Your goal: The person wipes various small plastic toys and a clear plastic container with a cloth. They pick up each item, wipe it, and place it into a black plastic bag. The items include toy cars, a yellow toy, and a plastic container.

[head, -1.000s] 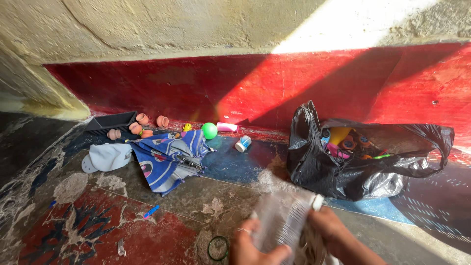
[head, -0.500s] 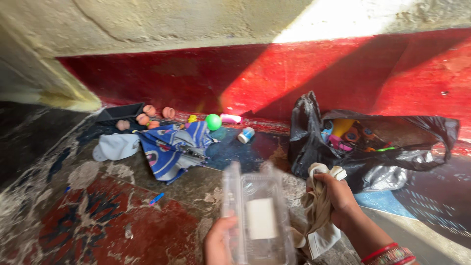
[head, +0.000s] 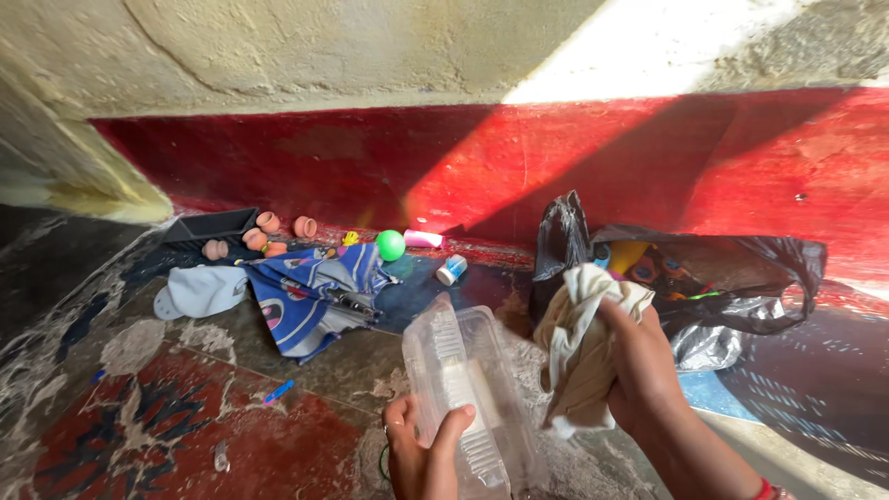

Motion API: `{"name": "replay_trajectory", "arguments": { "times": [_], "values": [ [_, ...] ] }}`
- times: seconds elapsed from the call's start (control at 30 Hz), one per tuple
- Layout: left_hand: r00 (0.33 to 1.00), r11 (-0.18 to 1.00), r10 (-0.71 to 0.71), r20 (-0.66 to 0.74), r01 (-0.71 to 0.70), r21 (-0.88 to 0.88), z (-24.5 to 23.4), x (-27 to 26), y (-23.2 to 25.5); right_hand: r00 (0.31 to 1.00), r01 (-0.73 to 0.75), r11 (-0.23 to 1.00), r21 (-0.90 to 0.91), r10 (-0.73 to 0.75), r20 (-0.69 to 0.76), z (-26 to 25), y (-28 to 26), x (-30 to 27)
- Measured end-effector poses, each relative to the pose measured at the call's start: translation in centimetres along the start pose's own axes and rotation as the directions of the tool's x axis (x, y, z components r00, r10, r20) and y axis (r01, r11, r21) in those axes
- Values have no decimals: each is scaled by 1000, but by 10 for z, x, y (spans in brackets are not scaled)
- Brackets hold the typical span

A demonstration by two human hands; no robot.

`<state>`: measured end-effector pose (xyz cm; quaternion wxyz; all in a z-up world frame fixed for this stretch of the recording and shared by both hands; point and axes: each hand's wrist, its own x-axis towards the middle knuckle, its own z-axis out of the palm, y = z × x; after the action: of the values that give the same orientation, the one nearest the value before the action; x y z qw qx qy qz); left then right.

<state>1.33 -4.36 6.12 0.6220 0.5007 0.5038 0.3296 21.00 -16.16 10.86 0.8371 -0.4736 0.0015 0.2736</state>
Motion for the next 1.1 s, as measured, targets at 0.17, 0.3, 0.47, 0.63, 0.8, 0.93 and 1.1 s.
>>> {"name": "replay_trajectory", "arguments": {
  "times": [0.17,0.3,0.47,0.63,0.8,0.93,1.1],
  "values": [
    [941,848,-87,328,243,-472,3,29,-53,978,189,945,-268,-157,136,21,13,-10],
    [525,679,114,843,578,-452,-17,60,-76,812,262,915,-307,-37,583,13,66,-22],
    [677,729,-10,736,509,-458,-72,80,-57,590,362,662,-656,382,711,-37,112,-29],
    [701,693,14,714,507,-512,-71,73,-68,716,303,775,-555,200,669,-28,130,-20],
    [618,695,171,768,477,-538,-23,53,-97,951,-114,943,-313,194,240,-3,117,-2],
    [809,612,74,583,424,-667,-29,50,-70,858,78,683,-726,325,398,-7,101,-18],
    [905,717,-95,415,352,-602,-47,46,-12,582,135,811,-569,400,708,0,97,-50]
  ]
}}
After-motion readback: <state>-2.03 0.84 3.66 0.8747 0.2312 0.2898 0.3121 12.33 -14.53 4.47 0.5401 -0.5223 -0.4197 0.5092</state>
